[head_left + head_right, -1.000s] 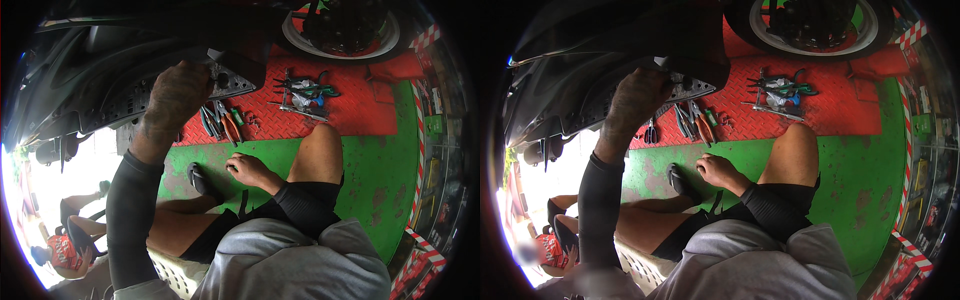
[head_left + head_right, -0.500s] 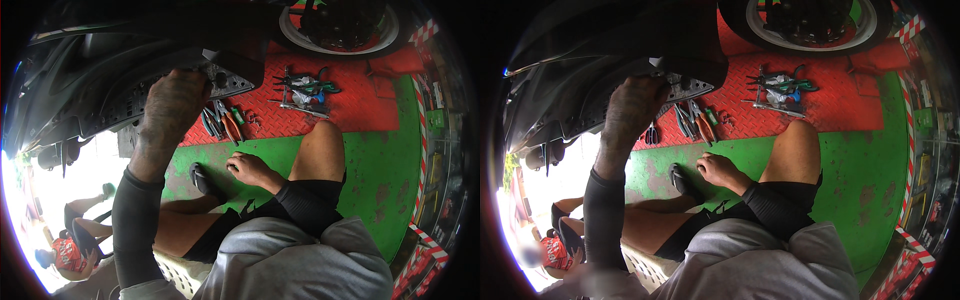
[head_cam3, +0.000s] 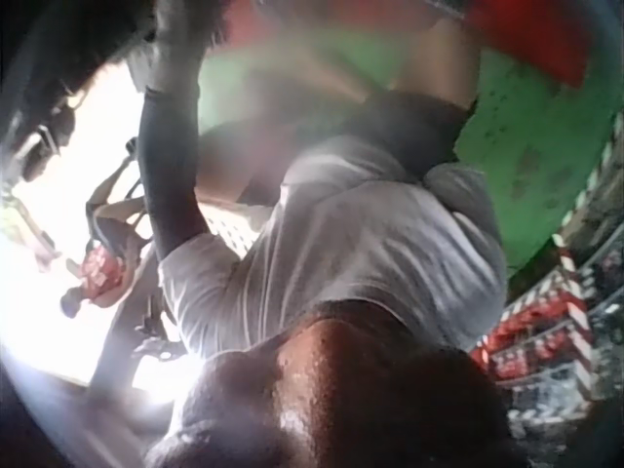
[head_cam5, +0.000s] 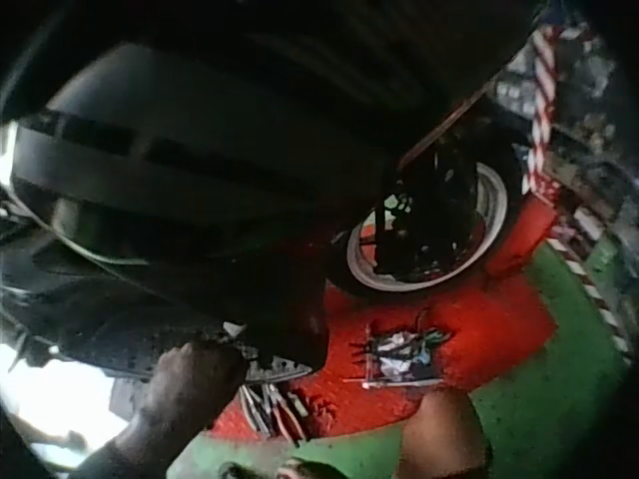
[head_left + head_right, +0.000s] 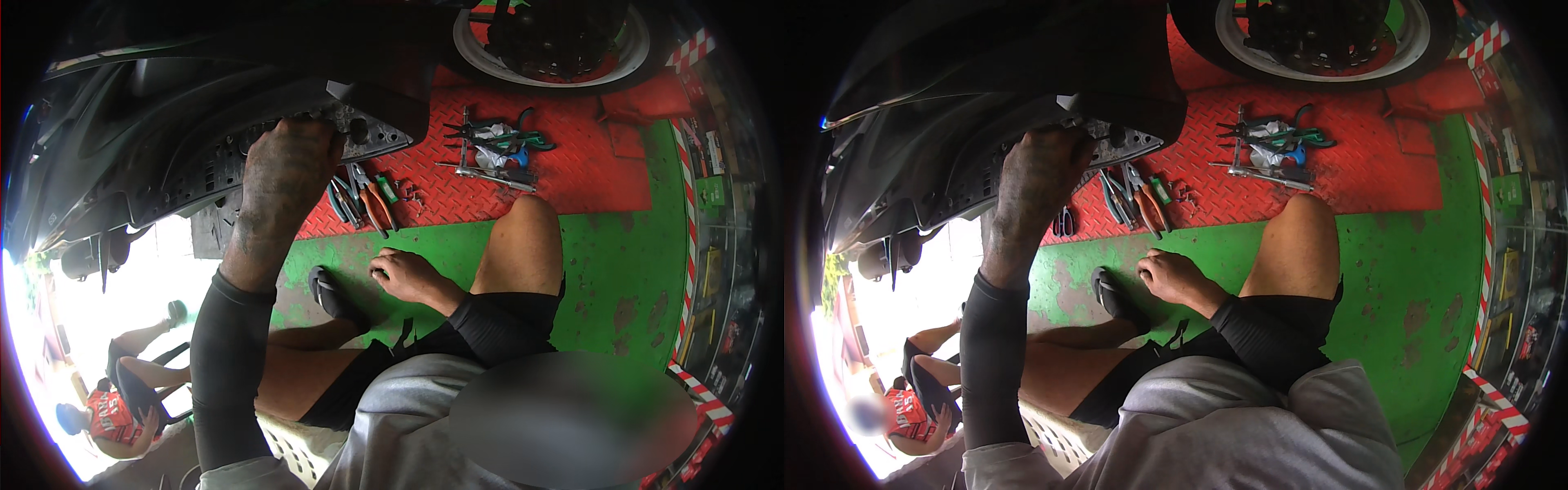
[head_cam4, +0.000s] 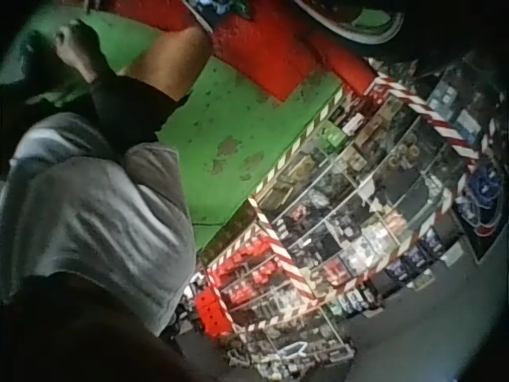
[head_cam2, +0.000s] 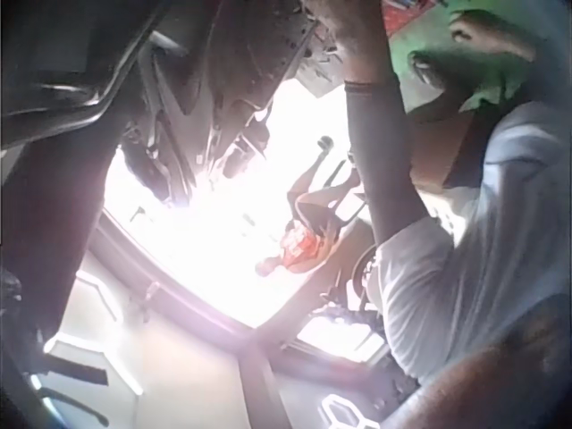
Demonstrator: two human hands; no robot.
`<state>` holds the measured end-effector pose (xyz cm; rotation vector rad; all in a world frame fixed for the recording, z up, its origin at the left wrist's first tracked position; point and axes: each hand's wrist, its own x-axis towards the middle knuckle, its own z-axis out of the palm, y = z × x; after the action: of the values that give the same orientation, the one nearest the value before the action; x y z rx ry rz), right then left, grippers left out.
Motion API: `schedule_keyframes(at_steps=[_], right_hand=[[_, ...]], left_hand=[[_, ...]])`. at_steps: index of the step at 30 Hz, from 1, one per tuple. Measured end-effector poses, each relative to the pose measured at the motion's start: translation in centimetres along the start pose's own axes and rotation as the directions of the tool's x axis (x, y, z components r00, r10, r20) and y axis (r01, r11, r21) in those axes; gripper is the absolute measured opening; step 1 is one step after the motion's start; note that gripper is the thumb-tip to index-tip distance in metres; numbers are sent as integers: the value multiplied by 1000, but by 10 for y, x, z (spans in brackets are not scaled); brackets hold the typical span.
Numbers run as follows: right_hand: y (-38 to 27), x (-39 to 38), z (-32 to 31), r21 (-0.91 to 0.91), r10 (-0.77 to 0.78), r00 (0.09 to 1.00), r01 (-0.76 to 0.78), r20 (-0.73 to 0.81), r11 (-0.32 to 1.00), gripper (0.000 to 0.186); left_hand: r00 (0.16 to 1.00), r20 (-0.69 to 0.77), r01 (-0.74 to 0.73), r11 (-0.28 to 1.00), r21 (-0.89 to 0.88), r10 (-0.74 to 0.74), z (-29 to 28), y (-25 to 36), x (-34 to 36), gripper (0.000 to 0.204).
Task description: The person works on the footrest area of a motorcycle using tools, walks over to plug an electrical cord into a wall socket, and returns to install and tighten components on the motorcycle footrest panel using a screwdriver and wrench.
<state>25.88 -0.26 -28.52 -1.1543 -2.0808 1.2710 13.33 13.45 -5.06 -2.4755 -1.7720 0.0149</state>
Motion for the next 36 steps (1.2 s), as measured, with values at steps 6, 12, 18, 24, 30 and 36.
schedule_keyframes(at_steps=[6, 12, 18, 24, 30, 36], right_hand=[[-1, 1, -1, 22, -15, 999, 16, -37, 1000, 14], [-1, 0, 0, 9, -8, 1000, 8, -23, 1000, 14], [-1, 1, -2, 20, -21, 999, 21, -33, 1000, 14], [-2, 1, -1, 9, -17, 1000, 17, -24, 1000, 14], [0, 1, 2, -7, -15, 1000, 15, -12, 1000, 14], [1, 1, 0, 32, -5, 1000, 6, -28, 999, 14]], left_hand=[[990, -3, 140, 988, -60, -141, -2, 4, -13, 22], [998, 14, 54, 997, -62, -53, 1, -2, -6, 22], [997, 18, 73, 996, -60, -72, 1, -2, -5, 23], [991, 14, 133, 956, -260, -134, -5, -10, -7, 23], [998, -2, 65, 983, -173, -66, 5, -15, -4, 23], [978, -1, -207, 966, 157, 210, -6, -11, 18, 22]])
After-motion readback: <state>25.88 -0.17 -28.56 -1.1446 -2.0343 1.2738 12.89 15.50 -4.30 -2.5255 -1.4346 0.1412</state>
